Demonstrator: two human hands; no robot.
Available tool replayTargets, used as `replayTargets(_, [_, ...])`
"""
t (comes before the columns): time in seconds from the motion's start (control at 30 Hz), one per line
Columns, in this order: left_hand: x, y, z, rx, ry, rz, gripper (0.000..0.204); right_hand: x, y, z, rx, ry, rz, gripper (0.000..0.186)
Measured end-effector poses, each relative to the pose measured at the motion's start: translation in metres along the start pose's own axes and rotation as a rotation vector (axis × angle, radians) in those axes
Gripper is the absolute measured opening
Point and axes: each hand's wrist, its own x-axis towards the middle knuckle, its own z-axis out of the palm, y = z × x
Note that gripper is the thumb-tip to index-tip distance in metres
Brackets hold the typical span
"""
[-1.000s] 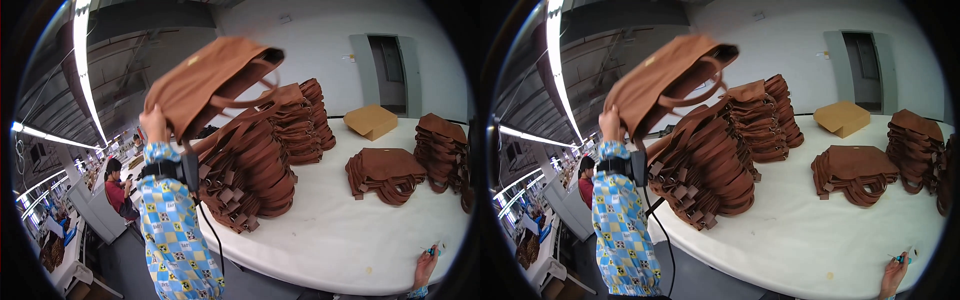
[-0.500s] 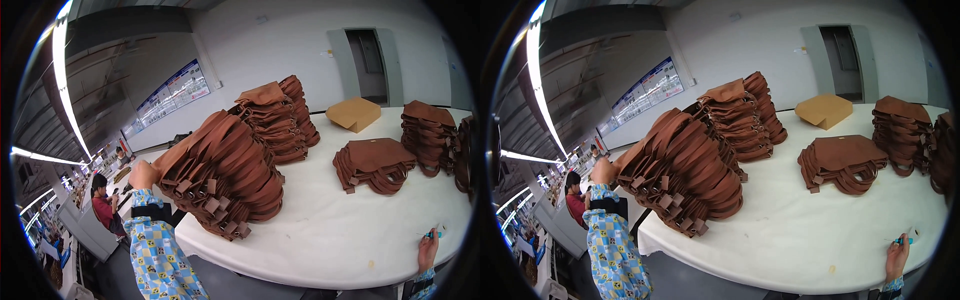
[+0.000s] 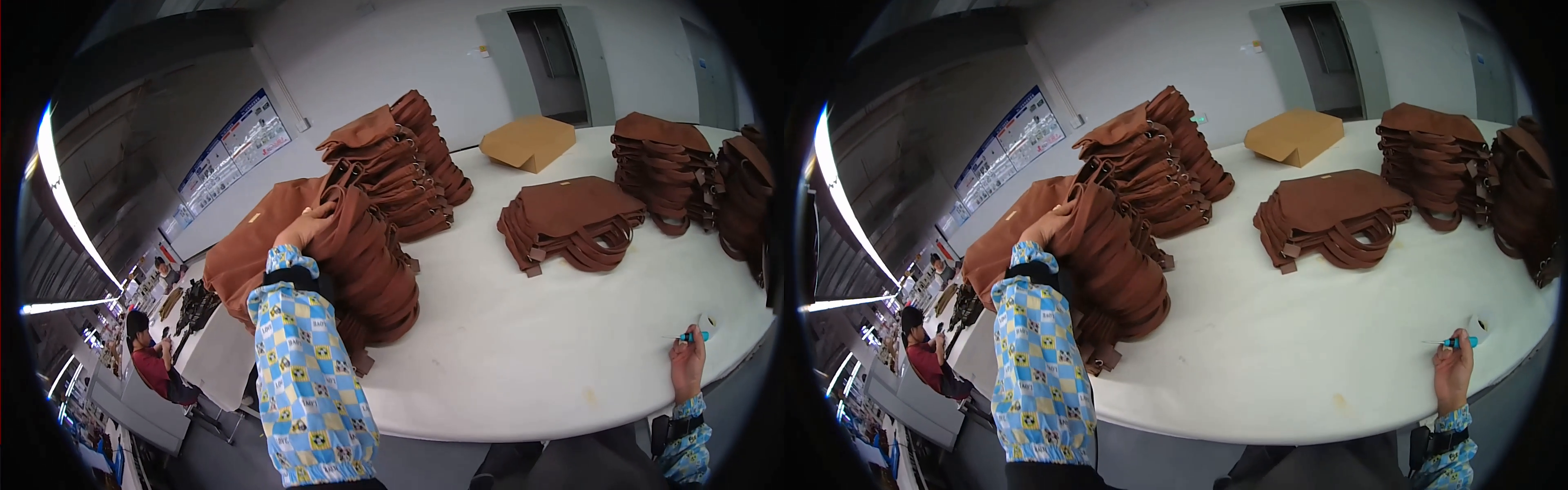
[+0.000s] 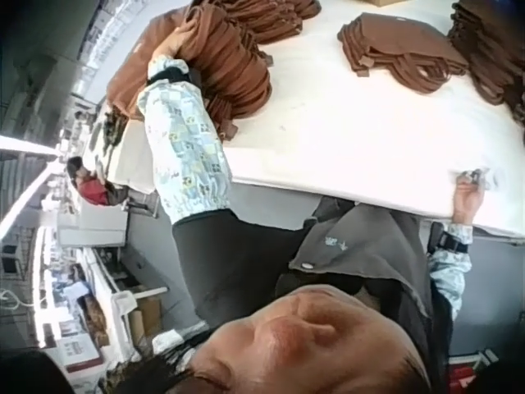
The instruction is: Applying edge finish or paint to the leather straps of brown handbags using a precision applicator.
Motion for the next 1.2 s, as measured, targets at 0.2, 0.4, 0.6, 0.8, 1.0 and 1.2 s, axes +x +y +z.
replayTargets(0.2, [-0.016,-0.008,0.01,-0.126,0.314,0.061,0.035,0.002,0.003,0.003,0.089,-0.053,0.028,0.013])
replayTargets(0.4, [-0.065,0.061,0.0,0.187,1.214,0.304,0.015,-0.002,-0.006,0.017,0.013,-0.127,0.079,0.014])
replayTargets(0.6, [-0.059,0.151,0.089,-0.313,0.696,0.544,0.018,-0.002,-0.004,0.015,0.012,-0.134,0.084,0.015])
replayTargets(0.8, [-0.005,0.239,0.215,-0.292,0.212,0.466,0.01,-0.003,-0.006,0.017,0.09,-0.085,0.147,0.013])
replayTargets(1.0, [0.025,0.321,0.321,0.134,0.034,0.709,0.032,-0.003,-0.008,0.016,0.08,-0.12,0.187,0.015])
replayTargets(1.2, [0.058,0.323,0.328,0.04,-0.174,0.678,0.032,-0.007,-0.009,0.016,0.056,-0.164,0.203,0.015])
